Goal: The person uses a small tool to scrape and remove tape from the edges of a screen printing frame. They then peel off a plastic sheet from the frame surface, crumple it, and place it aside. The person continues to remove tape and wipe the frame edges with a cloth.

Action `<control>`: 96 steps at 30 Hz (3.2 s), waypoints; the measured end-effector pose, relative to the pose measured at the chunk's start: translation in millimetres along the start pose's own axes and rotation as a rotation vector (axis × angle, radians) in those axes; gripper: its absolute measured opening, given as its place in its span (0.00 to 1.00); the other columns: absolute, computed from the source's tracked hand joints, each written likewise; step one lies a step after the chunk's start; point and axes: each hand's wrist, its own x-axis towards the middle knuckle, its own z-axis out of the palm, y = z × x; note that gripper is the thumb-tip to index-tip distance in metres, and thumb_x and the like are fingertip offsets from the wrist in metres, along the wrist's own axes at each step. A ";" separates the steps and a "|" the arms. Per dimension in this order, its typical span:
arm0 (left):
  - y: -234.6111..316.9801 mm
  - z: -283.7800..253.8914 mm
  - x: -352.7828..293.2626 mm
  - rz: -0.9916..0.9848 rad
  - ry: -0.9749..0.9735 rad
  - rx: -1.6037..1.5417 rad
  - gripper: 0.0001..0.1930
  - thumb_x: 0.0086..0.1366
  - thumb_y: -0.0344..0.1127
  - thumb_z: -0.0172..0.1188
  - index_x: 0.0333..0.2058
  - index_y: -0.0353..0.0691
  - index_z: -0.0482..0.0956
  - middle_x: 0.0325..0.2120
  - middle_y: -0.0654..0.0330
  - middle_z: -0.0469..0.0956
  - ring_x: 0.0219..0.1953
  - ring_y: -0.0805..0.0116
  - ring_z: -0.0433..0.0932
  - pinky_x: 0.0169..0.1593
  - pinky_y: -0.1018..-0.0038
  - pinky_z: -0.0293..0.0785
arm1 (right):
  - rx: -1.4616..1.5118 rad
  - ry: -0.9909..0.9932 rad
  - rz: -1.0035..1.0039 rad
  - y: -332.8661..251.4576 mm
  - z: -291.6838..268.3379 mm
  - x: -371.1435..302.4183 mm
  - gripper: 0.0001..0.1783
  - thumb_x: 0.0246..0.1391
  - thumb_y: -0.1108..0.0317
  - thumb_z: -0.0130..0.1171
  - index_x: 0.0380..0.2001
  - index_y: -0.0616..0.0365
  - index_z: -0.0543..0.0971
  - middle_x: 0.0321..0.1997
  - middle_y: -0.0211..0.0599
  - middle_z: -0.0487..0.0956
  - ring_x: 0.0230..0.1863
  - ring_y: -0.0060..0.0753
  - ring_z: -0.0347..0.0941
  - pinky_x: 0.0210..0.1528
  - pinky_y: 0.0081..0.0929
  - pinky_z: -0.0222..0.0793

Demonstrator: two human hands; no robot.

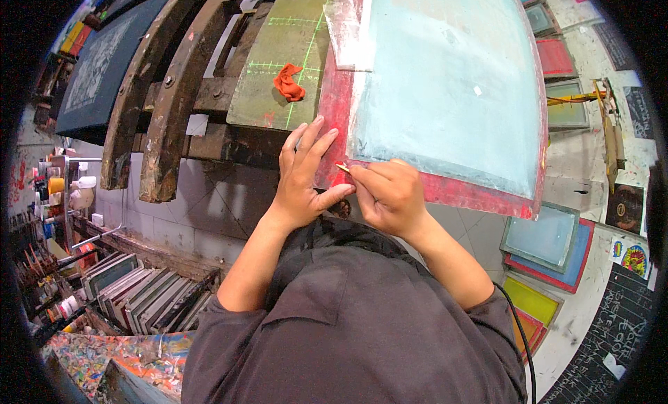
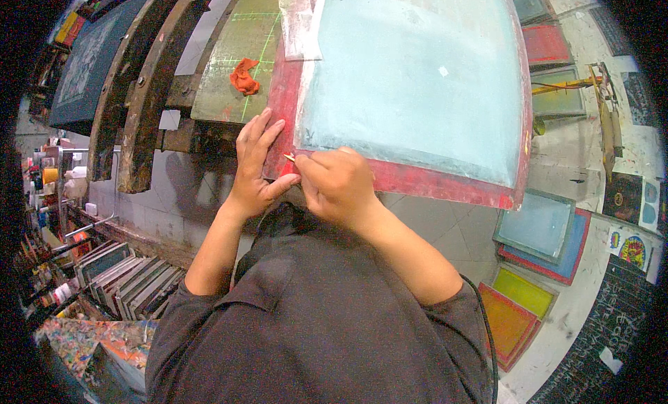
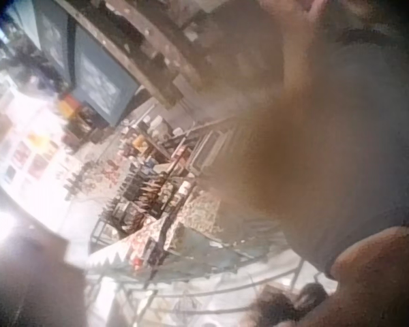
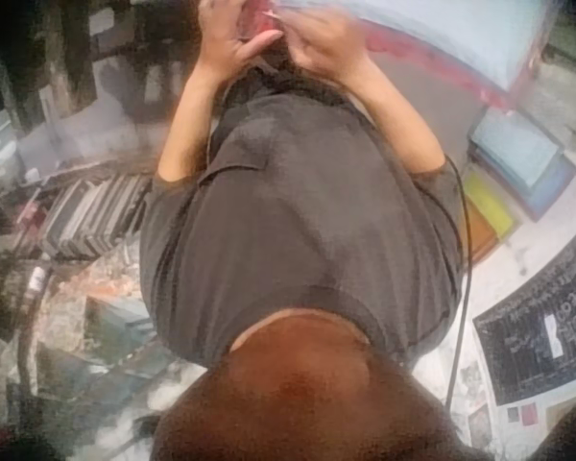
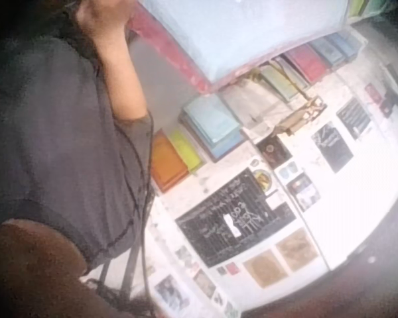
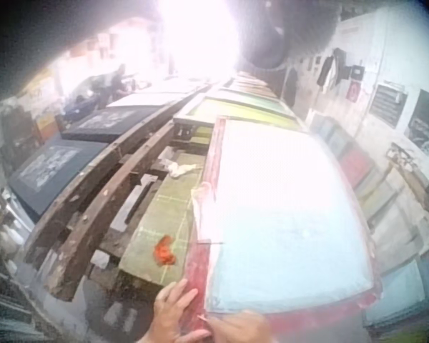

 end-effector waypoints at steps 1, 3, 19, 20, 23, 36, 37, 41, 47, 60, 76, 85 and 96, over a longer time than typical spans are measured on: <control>-0.1 0.0 0.3 0.000 -0.002 0.002 0.39 0.47 0.55 0.63 0.55 0.43 0.63 0.59 0.52 0.55 0.59 0.48 0.52 0.60 0.59 0.48 | 0.003 0.002 0.005 -0.1 0.2 0.4 0.09 0.35 0.80 0.58 0.27 0.60 0.76 0.15 0.34 0.69 0.15 0.36 0.64 0.18 0.29 0.54; -0.4 0.3 0.8 0.007 0.000 -0.002 0.39 0.47 0.55 0.62 0.55 0.43 0.63 0.59 0.52 0.55 0.59 0.48 0.53 0.60 0.59 0.48 | 0.011 0.011 0.012 -0.3 -0.2 1.3 0.09 0.36 0.79 0.57 0.26 0.59 0.76 0.15 0.34 0.69 0.15 0.35 0.64 0.18 0.29 0.54; 0.4 -1.9 0.5 0.013 0.010 -0.003 0.38 0.48 0.54 0.62 0.56 0.43 0.63 0.59 0.52 0.55 0.59 0.49 0.53 0.60 0.59 0.49 | 0.025 0.032 0.030 -0.7 1.4 -1.1 0.10 0.33 0.79 0.58 0.26 0.59 0.76 0.15 0.35 0.70 0.15 0.37 0.65 0.19 0.30 0.55; 0.0 -0.9 -0.1 0.014 0.007 0.002 0.38 0.48 0.54 0.62 0.56 0.43 0.63 0.59 0.52 0.55 0.59 0.49 0.53 0.60 0.59 0.48 | 0.020 0.032 0.030 -1.0 2.0 -1.0 0.10 0.34 0.79 0.58 0.26 0.59 0.76 0.15 0.35 0.70 0.15 0.37 0.65 0.19 0.30 0.55; 0.7 0.0 0.2 0.011 0.003 0.015 0.37 0.48 0.53 0.62 0.56 0.44 0.63 0.59 0.52 0.55 0.58 0.49 0.53 0.59 0.59 0.48 | -0.028 0.052 0.037 -0.9 4.6 -0.4 0.09 0.36 0.79 0.58 0.27 0.60 0.76 0.15 0.35 0.70 0.15 0.36 0.65 0.19 0.28 0.55; 53.1 -5.2 10.4 -0.052 0.200 0.413 0.07 0.46 0.36 0.63 0.27 0.49 0.79 0.48 0.60 0.69 0.54 0.56 0.59 0.52 0.56 0.49 | 0.409 0.299 0.340 2.0 -8.4 -4.2 0.05 0.46 0.79 0.56 0.29 0.66 0.78 0.17 0.30 0.72 0.16 0.14 0.58 0.19 0.14 0.53; 54.2 -3.4 12.1 -0.047 0.208 0.425 0.05 0.47 0.34 0.61 0.26 0.48 0.79 0.48 0.61 0.69 0.54 0.57 0.59 0.51 0.57 0.48 | 0.394 0.288 0.334 2.6 -8.8 -4.7 0.05 0.46 0.79 0.56 0.29 0.66 0.78 0.17 0.29 0.72 0.16 0.13 0.58 0.19 0.14 0.53; 54.2 -1.8 16.0 -0.030 0.163 0.473 0.04 0.49 0.31 0.58 0.26 0.43 0.76 0.47 0.62 0.68 0.54 0.58 0.58 0.51 0.58 0.47 | 0.393 0.321 0.330 3.4 -7.9 -4.6 0.05 0.45 0.80 0.56 0.29 0.66 0.78 0.16 0.30 0.71 0.16 0.13 0.57 0.19 0.14 0.52; 45.3 1.7 10.8 -0.082 0.130 0.415 0.05 0.53 0.30 0.53 0.30 0.39 0.72 0.45 0.60 0.66 0.53 0.57 0.59 0.51 0.57 0.48 | 0.389 0.350 0.307 5.6 -7.7 -5.6 0.05 0.45 0.80 0.57 0.28 0.66 0.78 0.15 0.30 0.70 0.15 0.13 0.56 0.18 0.14 0.52; 40.5 -1.9 3.5 -0.169 0.187 0.348 0.04 0.55 0.28 0.51 0.30 0.38 0.70 0.44 0.56 0.66 0.51 0.55 0.60 0.52 0.59 0.49 | 0.413 0.348 0.292 8.0 -6.8 -7.0 0.05 0.44 0.80 0.56 0.28 0.65 0.79 0.15 0.29 0.70 0.15 0.13 0.56 0.17 0.14 0.52; -1.2 -84.1 -11.4 -0.489 0.655 -0.662 0.03 0.64 0.28 0.48 0.34 0.35 0.69 0.29 0.60 0.75 0.29 0.76 0.74 0.36 0.83 0.68 | 0.389 0.322 0.331 3.2 -11.8 -8.3 0.05 0.42 0.80 0.57 0.27 0.65 0.78 0.17 0.34 0.73 0.15 0.17 0.59 0.18 0.16 0.54; -9.5 -135.1 -3.3 -0.510 0.796 -0.932 0.04 0.62 0.30 0.52 0.34 0.36 0.71 0.30 0.58 0.77 0.31 0.72 0.76 0.38 0.78 0.70 | 0.504 0.321 0.422 6.8 -11.6 -13.8 0.05 0.44 0.80 0.56 0.27 0.68 0.78 0.22 0.35 0.76 0.21 0.17 0.65 0.22 0.14 0.57; -65.0 -192.7 79.5 -0.460 0.493 -0.677 0.03 0.58 0.26 0.55 0.31 0.33 0.72 0.27 0.59 0.77 0.29 0.74 0.76 0.36 0.81 0.72 | 0.621 0.500 0.537 11.7 -8.9 -20.2 0.04 0.43 0.80 0.56 0.26 0.69 0.77 0.20 0.29 0.73 0.19 0.15 0.61 0.21 0.13 0.54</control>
